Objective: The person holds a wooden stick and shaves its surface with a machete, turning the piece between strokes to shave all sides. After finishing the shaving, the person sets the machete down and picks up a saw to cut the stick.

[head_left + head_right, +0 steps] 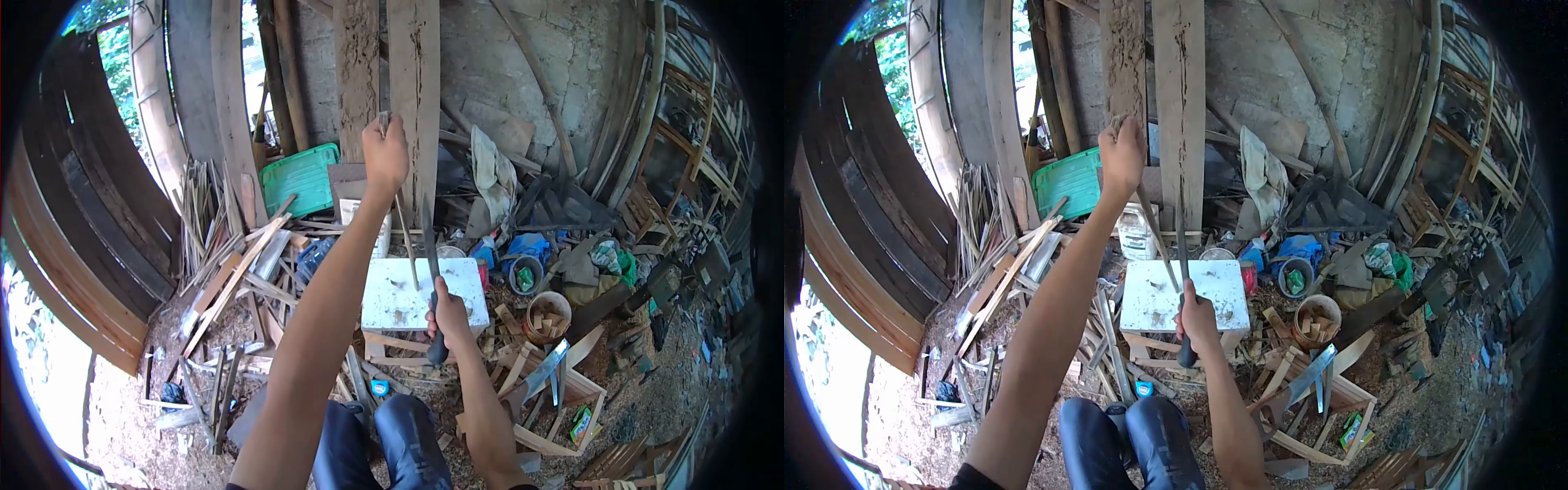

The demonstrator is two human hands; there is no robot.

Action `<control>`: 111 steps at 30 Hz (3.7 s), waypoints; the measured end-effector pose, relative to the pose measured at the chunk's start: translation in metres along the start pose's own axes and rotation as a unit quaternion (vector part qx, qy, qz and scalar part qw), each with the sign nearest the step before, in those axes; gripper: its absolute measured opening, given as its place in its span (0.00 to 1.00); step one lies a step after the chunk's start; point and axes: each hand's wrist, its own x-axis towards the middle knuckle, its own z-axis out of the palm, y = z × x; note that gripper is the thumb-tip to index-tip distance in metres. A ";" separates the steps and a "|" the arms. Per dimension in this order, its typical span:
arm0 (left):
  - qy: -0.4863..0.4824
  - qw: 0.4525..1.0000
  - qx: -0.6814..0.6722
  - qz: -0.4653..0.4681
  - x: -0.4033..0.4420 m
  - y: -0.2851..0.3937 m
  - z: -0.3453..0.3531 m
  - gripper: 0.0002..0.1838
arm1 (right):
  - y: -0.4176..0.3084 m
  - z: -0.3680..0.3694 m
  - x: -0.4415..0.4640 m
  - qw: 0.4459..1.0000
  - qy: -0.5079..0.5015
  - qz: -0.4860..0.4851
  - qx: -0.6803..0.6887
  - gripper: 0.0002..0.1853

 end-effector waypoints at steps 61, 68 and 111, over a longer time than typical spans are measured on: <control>-0.043 0.997 0.062 -0.004 0.002 -0.017 0.043 0.17 | 0.024 -0.016 0.024 1.000 -0.008 0.025 -0.006 0.30; -0.036 0.996 0.079 0.000 -0.005 -0.009 0.051 0.17 | 0.059 -0.002 0.028 0.990 0.059 -0.124 0.018 0.33; 0.007 1.000 -0.012 -0.017 0.001 -0.005 0.007 0.16 | 0.039 -0.017 -0.003 0.999 0.018 0.011 -0.043 0.29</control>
